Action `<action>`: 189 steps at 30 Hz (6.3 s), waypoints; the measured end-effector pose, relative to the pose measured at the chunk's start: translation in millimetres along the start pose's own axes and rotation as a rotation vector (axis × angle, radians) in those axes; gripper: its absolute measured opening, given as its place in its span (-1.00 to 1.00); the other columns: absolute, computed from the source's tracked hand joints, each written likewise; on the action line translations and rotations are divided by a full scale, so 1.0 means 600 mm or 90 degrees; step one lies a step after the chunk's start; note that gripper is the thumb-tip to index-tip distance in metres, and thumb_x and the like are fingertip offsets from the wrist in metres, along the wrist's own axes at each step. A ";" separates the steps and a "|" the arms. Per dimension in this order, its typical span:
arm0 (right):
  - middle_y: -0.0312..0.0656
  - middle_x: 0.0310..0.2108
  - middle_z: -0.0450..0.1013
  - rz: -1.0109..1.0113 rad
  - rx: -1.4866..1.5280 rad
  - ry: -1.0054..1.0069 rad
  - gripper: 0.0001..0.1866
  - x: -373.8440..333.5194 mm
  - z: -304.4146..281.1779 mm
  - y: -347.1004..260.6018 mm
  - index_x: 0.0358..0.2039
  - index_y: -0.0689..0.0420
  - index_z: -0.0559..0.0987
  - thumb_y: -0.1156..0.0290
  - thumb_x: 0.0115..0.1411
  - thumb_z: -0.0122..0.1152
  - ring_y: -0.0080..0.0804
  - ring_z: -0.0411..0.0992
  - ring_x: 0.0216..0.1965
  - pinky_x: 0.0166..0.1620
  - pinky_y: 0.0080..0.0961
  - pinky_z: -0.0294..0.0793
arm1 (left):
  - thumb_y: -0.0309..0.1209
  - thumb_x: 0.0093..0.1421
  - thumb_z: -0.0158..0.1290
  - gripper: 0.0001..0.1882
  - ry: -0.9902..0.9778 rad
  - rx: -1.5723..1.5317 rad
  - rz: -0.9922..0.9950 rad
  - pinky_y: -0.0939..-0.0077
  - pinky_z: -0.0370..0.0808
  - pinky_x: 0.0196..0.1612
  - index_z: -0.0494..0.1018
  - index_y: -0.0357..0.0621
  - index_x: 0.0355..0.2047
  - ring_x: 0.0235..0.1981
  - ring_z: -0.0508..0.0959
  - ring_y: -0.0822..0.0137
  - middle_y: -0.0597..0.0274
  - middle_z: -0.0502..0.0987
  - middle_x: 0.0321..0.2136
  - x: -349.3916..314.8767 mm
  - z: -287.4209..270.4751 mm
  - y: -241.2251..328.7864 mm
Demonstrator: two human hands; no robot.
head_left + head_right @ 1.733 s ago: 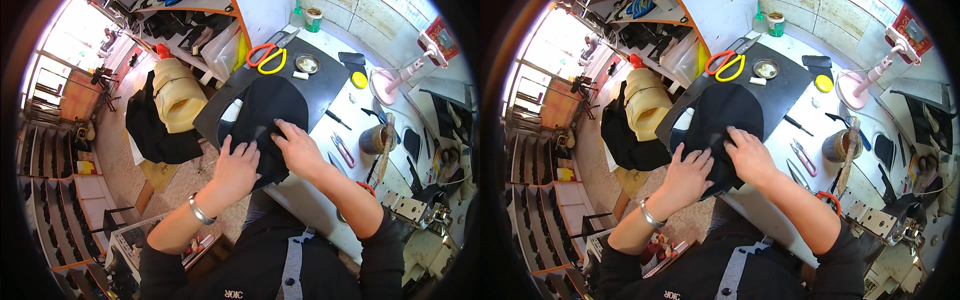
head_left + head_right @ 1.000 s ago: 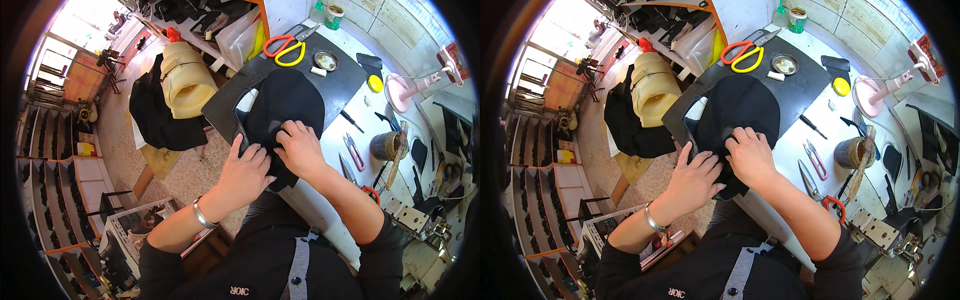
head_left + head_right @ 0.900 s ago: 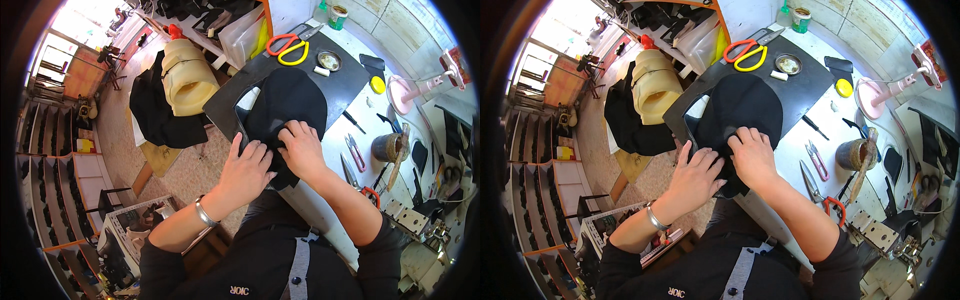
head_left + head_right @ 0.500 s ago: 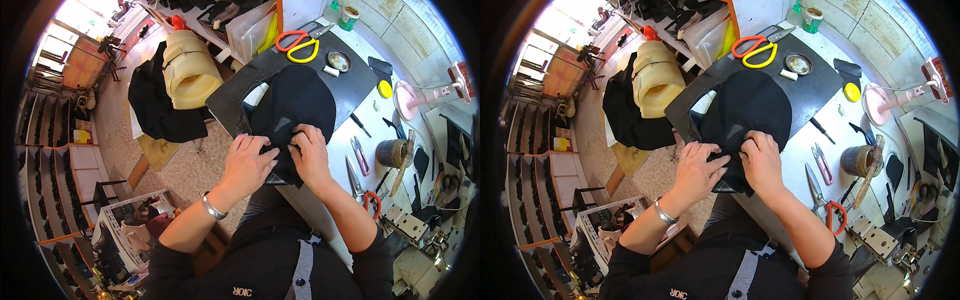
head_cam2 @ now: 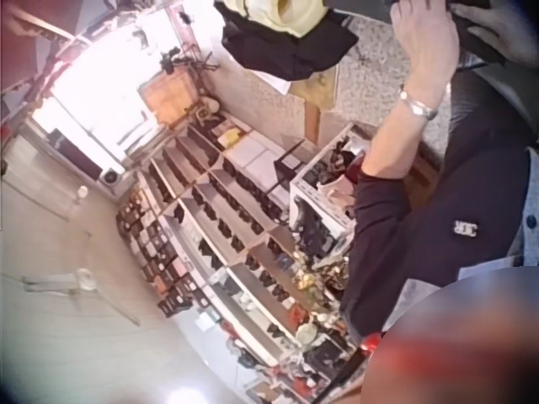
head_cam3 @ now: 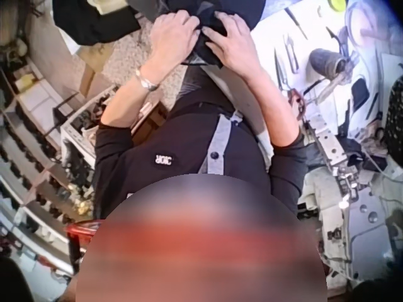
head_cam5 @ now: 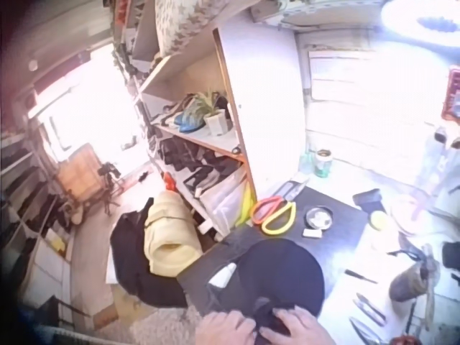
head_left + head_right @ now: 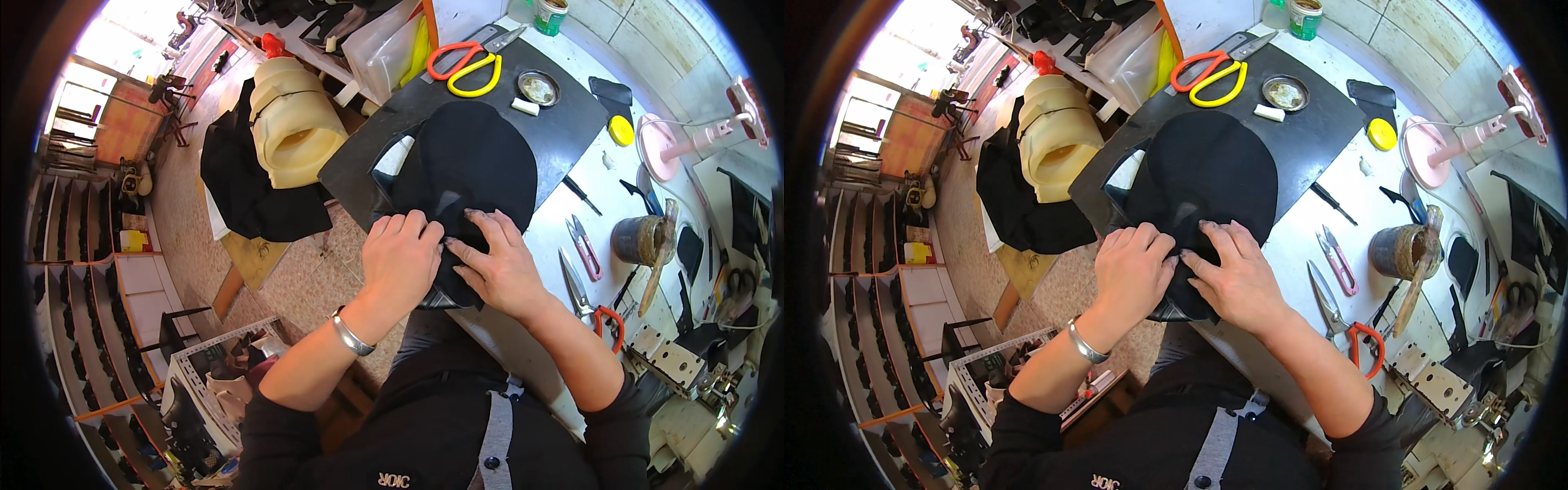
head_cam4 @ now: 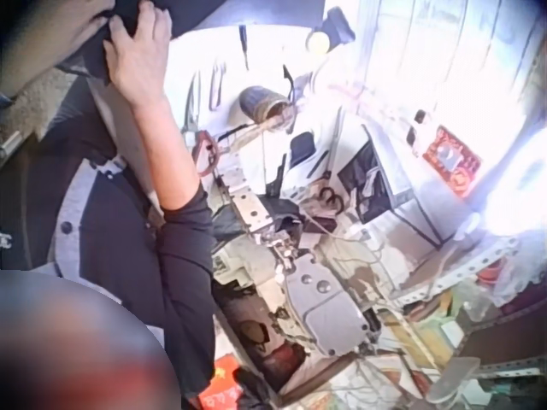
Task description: The person aligns and trims a black leather shoe upper on a workbench, then moves to a sewing machine to stitch the upper. They handle the shoe and use a cutting tool and sewing machine to complete the task.
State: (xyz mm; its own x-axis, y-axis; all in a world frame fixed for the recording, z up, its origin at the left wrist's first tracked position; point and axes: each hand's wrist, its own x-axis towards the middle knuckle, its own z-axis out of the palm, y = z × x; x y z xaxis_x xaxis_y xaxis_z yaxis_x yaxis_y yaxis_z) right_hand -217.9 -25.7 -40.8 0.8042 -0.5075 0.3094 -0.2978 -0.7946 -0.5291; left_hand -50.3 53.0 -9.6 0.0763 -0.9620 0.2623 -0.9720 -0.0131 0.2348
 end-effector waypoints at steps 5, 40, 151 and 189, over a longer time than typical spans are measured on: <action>0.00 0.17 0.27 -0.022 0.006 -0.006 -0.62 0.003 -0.002 0.003 -0.13 0.07 0.62 0.39 -0.03 0.33 -0.05 0.23 0.16 0.24 -0.14 0.20 | -0.39 -0.11 0.20 -0.80 -0.066 0.054 0.044 0.31 0.40 -0.26 0.44 -0.07 -0.45 -0.35 0.47 0.22 0.25 0.39 -0.46 0.017 -0.002 -0.005; -0.13 0.10 0.36 -0.062 -0.011 -0.059 -0.56 0.007 -0.007 0.009 -0.08 0.19 0.57 0.46 -0.05 0.32 -0.16 0.25 0.17 0.28 -0.02 0.15 | -0.36 0.05 0.15 -0.81 -0.277 -0.029 0.284 0.30 0.37 0.07 0.57 -0.19 -0.35 0.05 0.44 0.18 0.17 0.51 -0.01 0.044 -0.054 -0.051; 0.01 -0.04 0.50 0.506 1.160 -0.102 -0.53 0.066 -0.170 -0.091 0.08 0.29 0.41 0.16 0.35 -0.02 -0.16 0.55 -0.09 0.01 -0.22 0.56 | -0.44 0.10 0.26 -0.74 0.016 -0.878 -0.275 0.62 0.39 -0.21 0.44 -0.19 -0.24 -0.33 0.42 0.57 0.43 0.46 -0.38 -0.031 -0.178 0.045; -0.20 -0.23 0.56 0.411 1.011 0.091 -0.63 -0.022 -0.197 -0.099 -0.07 0.25 0.53 0.37 0.14 0.34 -0.44 0.54 -0.25 -0.11 -0.47 0.54 | -0.50 0.15 0.18 -0.85 0.154 -0.512 -0.071 0.56 0.40 -0.26 0.47 -0.25 -0.28 -0.37 0.46 0.38 0.20 0.46 -0.40 -0.018 -0.150 0.133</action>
State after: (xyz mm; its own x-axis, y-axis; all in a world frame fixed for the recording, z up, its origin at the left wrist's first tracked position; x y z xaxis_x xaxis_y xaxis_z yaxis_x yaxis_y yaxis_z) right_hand -271.7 -10.9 79.7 0.6933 -0.6812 -0.2353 0.3029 0.5717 -0.7625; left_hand -108.9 87.2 90.8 0.2972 -0.8803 0.3699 -0.5093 0.1815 0.8412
